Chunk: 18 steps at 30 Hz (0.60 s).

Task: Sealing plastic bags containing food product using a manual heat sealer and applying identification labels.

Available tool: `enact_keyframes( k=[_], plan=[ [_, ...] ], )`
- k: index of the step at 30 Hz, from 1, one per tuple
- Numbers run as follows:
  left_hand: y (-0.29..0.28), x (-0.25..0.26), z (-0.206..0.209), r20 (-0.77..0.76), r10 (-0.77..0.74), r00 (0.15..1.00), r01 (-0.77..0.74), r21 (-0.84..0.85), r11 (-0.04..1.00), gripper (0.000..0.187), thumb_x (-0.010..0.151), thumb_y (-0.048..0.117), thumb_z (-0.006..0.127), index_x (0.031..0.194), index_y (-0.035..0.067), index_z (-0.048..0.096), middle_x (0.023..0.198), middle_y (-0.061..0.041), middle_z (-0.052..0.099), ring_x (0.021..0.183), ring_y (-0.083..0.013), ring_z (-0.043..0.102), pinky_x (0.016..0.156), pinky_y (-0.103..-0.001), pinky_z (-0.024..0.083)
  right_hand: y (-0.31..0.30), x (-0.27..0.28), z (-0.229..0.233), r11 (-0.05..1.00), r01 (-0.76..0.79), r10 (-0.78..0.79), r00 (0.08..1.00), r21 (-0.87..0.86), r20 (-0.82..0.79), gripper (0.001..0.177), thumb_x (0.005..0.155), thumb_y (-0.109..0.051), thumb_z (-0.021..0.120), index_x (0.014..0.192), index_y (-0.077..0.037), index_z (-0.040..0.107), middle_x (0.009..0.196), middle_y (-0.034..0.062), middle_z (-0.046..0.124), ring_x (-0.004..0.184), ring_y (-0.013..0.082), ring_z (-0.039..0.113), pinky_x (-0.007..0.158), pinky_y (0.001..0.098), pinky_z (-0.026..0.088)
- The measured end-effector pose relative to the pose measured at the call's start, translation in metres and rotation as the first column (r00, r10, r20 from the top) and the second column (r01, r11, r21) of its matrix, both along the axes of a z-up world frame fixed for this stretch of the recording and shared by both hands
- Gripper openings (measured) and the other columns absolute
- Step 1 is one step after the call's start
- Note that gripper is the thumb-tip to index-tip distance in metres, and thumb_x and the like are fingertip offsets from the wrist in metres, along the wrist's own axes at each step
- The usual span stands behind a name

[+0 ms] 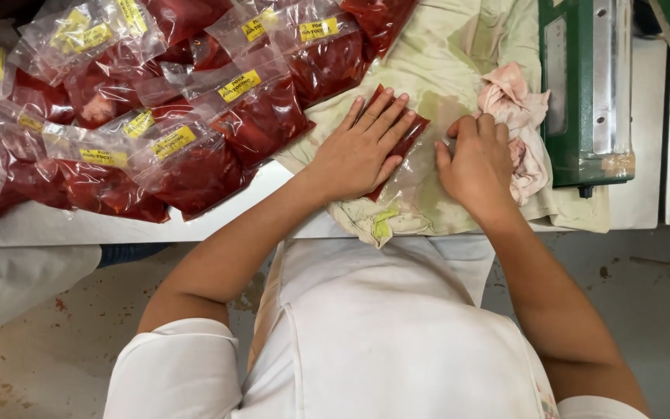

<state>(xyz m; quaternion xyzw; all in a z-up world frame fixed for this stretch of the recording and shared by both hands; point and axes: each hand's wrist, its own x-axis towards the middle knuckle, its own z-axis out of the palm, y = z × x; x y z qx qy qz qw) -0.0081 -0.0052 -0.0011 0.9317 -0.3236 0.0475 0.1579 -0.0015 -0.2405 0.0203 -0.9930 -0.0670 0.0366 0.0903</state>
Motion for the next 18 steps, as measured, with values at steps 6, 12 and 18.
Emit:
enact_keyframes(
  k=[6,12,18],
  plan=[
    [0.001,0.001,-0.006,-0.048,0.006,0.999,-0.009,-0.073,0.997,0.068,0.107,0.043,0.049,0.166,0.016,0.026,0.172,-0.013,0.018,0.16,-0.0336,0.011,0.128,-0.057,0.015,0.005,-0.003,-0.005,0.994,0.026,-0.035,0.995,0.108,0.088,0.017,0.093,-0.024,0.071,0.095,-0.012,0.06,0.094,0.011,0.059,0.1,0.0369,0.058,0.083,0.0494,0.05],
    [0.014,-0.006,0.003,-0.151,0.12,0.981,-0.175,-0.444,0.879,0.063,0.112,0.037,0.048,0.167,0.017,0.025,0.172,-0.014,0.022,0.161,-0.0365,0.016,0.13,-0.057,0.019,0.033,-0.029,0.022,0.306,0.458,-0.183,0.889,0.835,-0.42,0.033,0.099,-0.009,0.056,0.124,-0.006,0.035,0.098,0.0169,0.069,0.065,0.0178,0.07,0.06,0.0284,0.066],
    [0.022,-0.029,0.015,-0.217,0.188,0.958,-0.279,-0.553,0.785,0.051,0.106,0.028,0.058,0.154,0.016,0.046,0.158,-0.011,0.041,0.153,-0.0351,0.034,0.127,-0.051,0.028,0.034,-0.064,-0.013,0.166,0.718,-0.125,0.695,0.676,-0.708,0.041,0.101,-0.03,0.07,0.12,-0.004,0.044,0.086,0.0223,0.072,0.056,0.0247,0.072,0.048,0.0353,0.065]
  ],
)
